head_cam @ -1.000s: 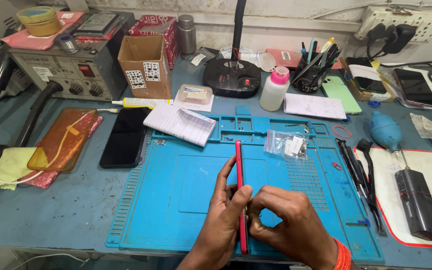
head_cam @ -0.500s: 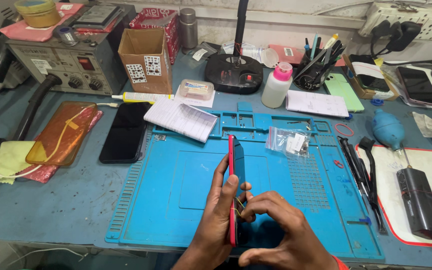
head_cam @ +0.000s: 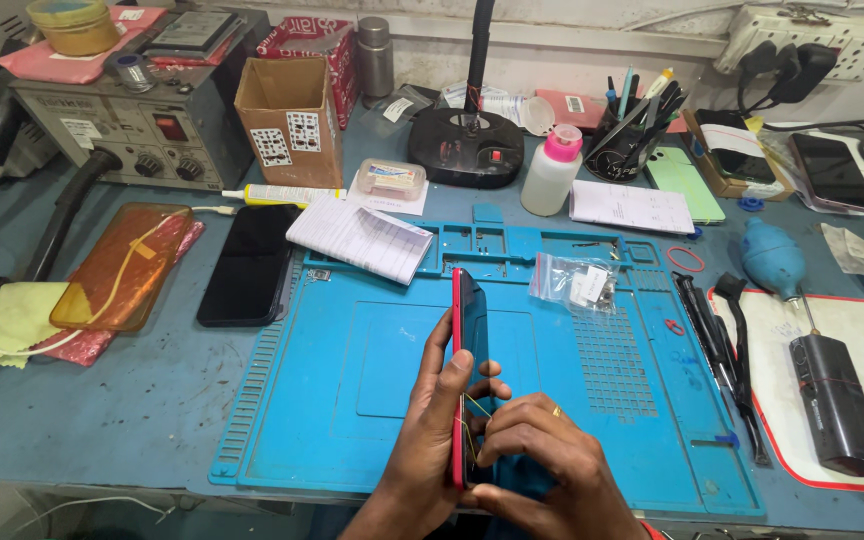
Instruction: The person removes a rubber band and a clear case from a red smartphone, then pries off the back cover and places the phone face-down on a blue repair mat. They use a screwdriver to unscrew screws from the exposed rear panel of the phone.
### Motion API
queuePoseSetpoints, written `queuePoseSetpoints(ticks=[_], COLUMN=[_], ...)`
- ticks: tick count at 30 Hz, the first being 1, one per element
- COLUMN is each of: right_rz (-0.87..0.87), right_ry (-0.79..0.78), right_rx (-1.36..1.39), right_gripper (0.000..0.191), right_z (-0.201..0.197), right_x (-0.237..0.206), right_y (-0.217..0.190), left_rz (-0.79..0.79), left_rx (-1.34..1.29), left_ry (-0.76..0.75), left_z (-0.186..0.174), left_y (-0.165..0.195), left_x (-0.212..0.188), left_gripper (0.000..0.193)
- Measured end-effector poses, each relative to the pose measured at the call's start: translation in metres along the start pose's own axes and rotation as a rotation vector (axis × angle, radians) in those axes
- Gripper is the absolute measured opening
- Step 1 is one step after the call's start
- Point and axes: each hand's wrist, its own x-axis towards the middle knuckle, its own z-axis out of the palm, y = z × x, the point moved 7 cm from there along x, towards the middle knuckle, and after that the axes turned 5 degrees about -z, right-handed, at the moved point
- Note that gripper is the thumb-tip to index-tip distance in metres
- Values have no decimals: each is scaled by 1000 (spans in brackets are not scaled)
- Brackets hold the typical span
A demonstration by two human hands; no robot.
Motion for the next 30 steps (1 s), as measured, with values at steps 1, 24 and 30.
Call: queuePoseSetpoints(ticks=[1, 24, 30], right_rz=[-29, 829, 336], right_ry=[-5, 110, -9], right_rx=[-10, 273, -456], right_gripper=[28, 61, 33], right_z=[1, -20, -47], right_x=[0, -23, 28], right_y=[-2, 47, 4], left_rz=[-6, -53, -60], left_rx=[10, -328, -436], left_ry=[10, -315, -263], left_z=[-1, 29, 13], left_y=[0, 1, -11], left_x=[0, -7, 2], left_gripper=[80, 81, 65])
